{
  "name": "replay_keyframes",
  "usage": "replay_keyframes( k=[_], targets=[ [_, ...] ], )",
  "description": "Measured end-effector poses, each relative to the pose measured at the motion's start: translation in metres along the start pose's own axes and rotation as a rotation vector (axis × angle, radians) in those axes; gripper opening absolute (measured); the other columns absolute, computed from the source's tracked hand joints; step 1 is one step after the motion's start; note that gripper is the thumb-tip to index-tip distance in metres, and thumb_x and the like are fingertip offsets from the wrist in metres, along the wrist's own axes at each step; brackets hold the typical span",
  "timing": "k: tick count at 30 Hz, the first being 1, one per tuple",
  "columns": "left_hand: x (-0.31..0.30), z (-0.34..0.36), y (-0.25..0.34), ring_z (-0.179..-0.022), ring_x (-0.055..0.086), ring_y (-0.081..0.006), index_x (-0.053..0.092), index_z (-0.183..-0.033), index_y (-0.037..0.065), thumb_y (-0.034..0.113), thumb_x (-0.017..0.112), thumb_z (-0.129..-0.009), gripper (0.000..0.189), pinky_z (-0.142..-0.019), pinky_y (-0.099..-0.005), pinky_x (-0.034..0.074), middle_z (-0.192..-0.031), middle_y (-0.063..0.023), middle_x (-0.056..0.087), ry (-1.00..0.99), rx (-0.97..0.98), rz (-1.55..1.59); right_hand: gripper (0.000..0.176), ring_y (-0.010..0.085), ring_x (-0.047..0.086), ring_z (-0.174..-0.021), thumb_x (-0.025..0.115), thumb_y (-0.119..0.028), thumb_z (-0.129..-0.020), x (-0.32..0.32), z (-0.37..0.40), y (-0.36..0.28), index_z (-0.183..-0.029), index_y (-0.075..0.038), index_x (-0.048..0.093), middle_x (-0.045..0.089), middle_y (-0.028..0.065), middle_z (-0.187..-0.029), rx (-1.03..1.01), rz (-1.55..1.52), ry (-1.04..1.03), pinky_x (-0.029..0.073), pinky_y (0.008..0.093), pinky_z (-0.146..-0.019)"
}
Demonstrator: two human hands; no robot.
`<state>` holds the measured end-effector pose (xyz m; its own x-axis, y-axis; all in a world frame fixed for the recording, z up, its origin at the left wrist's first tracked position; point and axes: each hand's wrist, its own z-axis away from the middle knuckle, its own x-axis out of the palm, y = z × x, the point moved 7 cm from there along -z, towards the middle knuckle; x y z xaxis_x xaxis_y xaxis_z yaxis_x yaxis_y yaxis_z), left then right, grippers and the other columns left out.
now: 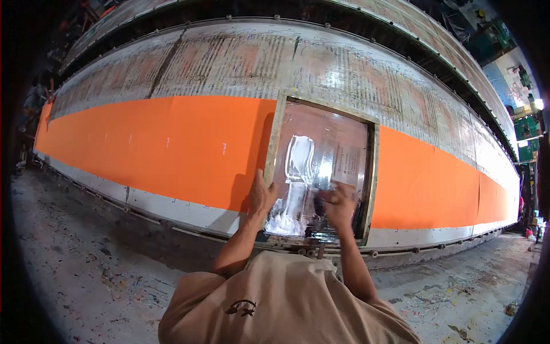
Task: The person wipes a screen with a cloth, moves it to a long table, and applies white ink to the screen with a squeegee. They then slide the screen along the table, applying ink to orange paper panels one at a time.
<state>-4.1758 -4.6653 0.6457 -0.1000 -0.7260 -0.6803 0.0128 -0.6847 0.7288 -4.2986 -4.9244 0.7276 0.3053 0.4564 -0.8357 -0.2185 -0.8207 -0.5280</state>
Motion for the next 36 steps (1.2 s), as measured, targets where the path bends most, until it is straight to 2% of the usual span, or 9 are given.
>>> replay_keyframes(
  k=[4, 8, 10, 14, 25, 26, 30, 33, 36],
  targets=[
    [0.013, 0.01, 0.028, -0.11, 0.059, -0.0536, 0.042, -0.131, -0.002, 0.021, 0.068, -0.092, 0.052, -0.091, -0.0562, 0.047, -0.115, -0.0354, 0.06, 0.006, 0.01, 0.096, 0.032, 0.0207, 0.071, -0.084, 0.054, -0.01, -0.086, -0.065, 0.056, 0.175, -0.105, 0.006, 0.076, 0.073, 0.0129, -0.089, 0.725, -0.975, 0.219, 0.056, 0.0299, -0.086],
    [0.116, 0.018, 0.093, -0.11, 0.061, -0.0515, 0.044, -0.129, 0.0, 0.022, 0.067, -0.09, 0.051, -0.09, -0.0579, 0.048, -0.119, -0.0334, 0.061, -0.032, -0.089, 0.188, 0.031, 0.0164, 0.064, -0.068, 0.057, -0.015, -0.085, -0.127, 0.057, 0.305, -0.099, 0.004, 0.077, 0.068, 0.009, -0.076, 0.63, -1.095, 0.396, 0.052, 0.0296, -0.061],
    [0.161, 0.033, 0.131, -0.114, 0.059, -0.0534, 0.043, -0.133, 0.003, 0.024, 0.067, -0.089, 0.055, -0.093, -0.0601, 0.047, -0.122, -0.0335, 0.062, -0.052, -0.153, 0.113, 0.029, 0.015, 0.056, -0.057, 0.061, -0.019, -0.084, -0.167, 0.03, 0.34, -0.095, 0.002, 0.077, 0.064, 0.0067, -0.068, 0.71, -0.651, 0.239, 0.044, 0.029, -0.051],
    [0.218, 0.074, 0.155, -0.118, 0.058, -0.0501, 0.044, -0.138, 0.001, 0.027, 0.067, -0.09, 0.06, -0.097, -0.0595, 0.045, -0.128, -0.0315, 0.06, -0.017, -0.08, 0.071, 0.026, 0.0127, 0.057, -0.059, 0.057, -0.018, -0.086, -0.186, 0.05, 0.418, -0.093, 0.001, 0.074, 0.061, 0.0031, -0.069, 0.791, -0.863, 0.194, 0.044, 0.028, -0.053],
    [0.208, 0.093, 0.154, -0.115, 0.051, -0.0495, 0.049, -0.127, -0.001, 0.022, 0.073, -0.085, 0.053, -0.095, -0.0584, 0.044, -0.119, -0.0278, 0.05, 0.031, 0.026, -0.165, 0.029, 0.0181, 0.065, -0.082, 0.064, -0.007, -0.085, -0.149, 0.106, 0.455, -0.111, 0.0, 0.075, 0.073, 0.0063, -0.098, 0.709, -0.955, 0.214, 0.054, 0.0333, -0.077],
    [0.21, 0.094, 0.15, -0.115, 0.05, -0.0494, 0.049, -0.126, -0.002, 0.022, 0.073, -0.085, 0.053, -0.095, -0.0586, 0.043, -0.119, -0.0287, 0.049, 0.109, 0.094, -0.118, 0.031, 0.0205, 0.066, -0.082, 0.067, -0.008, -0.083, -0.148, 0.103, 0.451, -0.113, -0.002, 0.074, 0.074, 0.007, -0.101, 0.515, -0.633, 0.124, 0.054, 0.0361, -0.08],
    [0.204, 0.095, 0.151, -0.116, 0.049, -0.0484, 0.05, -0.121, -0.003, 0.024, 0.073, -0.087, 0.05, -0.096, -0.0586, 0.041, -0.12, -0.0287, 0.048, 0.085, 0.059, -0.052, 0.028, 0.0285, 0.07, -0.098, 0.072, -0.019, -0.086, -0.133, 0.07, 0.301, -0.114, -0.014, 0.075, 0.074, 0.0096, -0.108, 0.05, 0.045, 0.122, 0.038, 0.0496, -0.112],
    [0.208, 0.092, 0.147, -0.115, 0.05, -0.0482, 0.05, -0.121, -0.003, 0.025, 0.073, -0.087, 0.049, -0.095, -0.0582, 0.041, -0.12, -0.0288, 0.049, 0.043, 0.003, 0.002, 0.022, 0.0341, 0.067, -0.102, 0.067, -0.034, -0.097, -0.095, -0.043, 0.193, -0.102, -0.014, 0.074, 0.072, 0.0121, -0.103, -0.013, 0.199, -0.425, 0.026, 0.0637, -0.116],
    [0.207, 0.092, 0.148, -0.113, 0.049, -0.0478, 0.05, -0.124, -0.002, 0.025, 0.075, -0.086, 0.053, -0.094, -0.0583, 0.041, -0.119, -0.0282, 0.048, 0.009, 0.009, -0.022, 0.015, 0.0344, 0.068, -0.093, 0.068, -0.022, -0.091, -0.059, -0.158, 0.172, -0.093, -0.01, 0.076, 0.073, 0.0135, -0.095, -0.283, 0.127, -0.329, 0.047, 0.0518, -0.098]
  ],
)
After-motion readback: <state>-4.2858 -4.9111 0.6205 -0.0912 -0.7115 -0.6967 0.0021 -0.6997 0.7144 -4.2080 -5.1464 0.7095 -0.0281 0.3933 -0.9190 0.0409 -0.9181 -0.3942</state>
